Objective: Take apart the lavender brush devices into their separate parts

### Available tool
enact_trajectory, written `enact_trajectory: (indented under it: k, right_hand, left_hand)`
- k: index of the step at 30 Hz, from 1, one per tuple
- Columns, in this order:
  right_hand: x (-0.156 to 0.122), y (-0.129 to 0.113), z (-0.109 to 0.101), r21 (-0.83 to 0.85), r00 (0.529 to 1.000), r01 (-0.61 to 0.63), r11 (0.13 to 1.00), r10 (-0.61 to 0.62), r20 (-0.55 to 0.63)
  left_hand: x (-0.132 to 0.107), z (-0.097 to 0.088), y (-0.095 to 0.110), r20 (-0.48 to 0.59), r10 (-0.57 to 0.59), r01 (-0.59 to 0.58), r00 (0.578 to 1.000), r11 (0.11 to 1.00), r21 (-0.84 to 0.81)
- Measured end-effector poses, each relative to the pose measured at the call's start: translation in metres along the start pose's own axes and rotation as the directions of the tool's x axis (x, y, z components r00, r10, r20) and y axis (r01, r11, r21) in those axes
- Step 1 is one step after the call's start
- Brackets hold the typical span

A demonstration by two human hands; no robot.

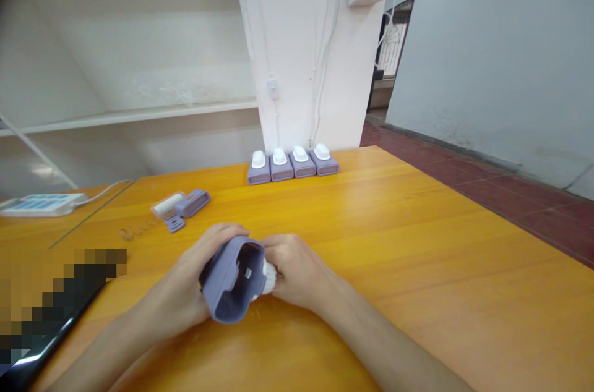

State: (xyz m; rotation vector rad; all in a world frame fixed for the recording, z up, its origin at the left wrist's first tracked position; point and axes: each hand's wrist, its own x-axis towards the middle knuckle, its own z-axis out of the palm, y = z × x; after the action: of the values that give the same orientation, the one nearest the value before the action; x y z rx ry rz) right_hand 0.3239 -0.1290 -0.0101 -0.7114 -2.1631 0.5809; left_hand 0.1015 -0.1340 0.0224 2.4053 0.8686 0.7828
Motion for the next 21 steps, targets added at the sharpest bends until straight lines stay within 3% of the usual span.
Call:
enact_trajectory:
  k: [11,21]
  right_hand:
    - [0.0021,0.0005,-0.0009,0.104,1.000,0.005,0.995,-0.005,-0.001]
    - [0.0015,0.0066,-0.0004,0.075,1.000,0.009,0.997,-0.009,0.001]
  left_hand:
    - [0.0016,-0.0008,0.0016,-0.021,0.017,-0.017,1.000,1.000,0.016]
    - [0.0023,0.0009,-0.0027,-0.022,0.029,-0.028,0.999,0.999,0.045]
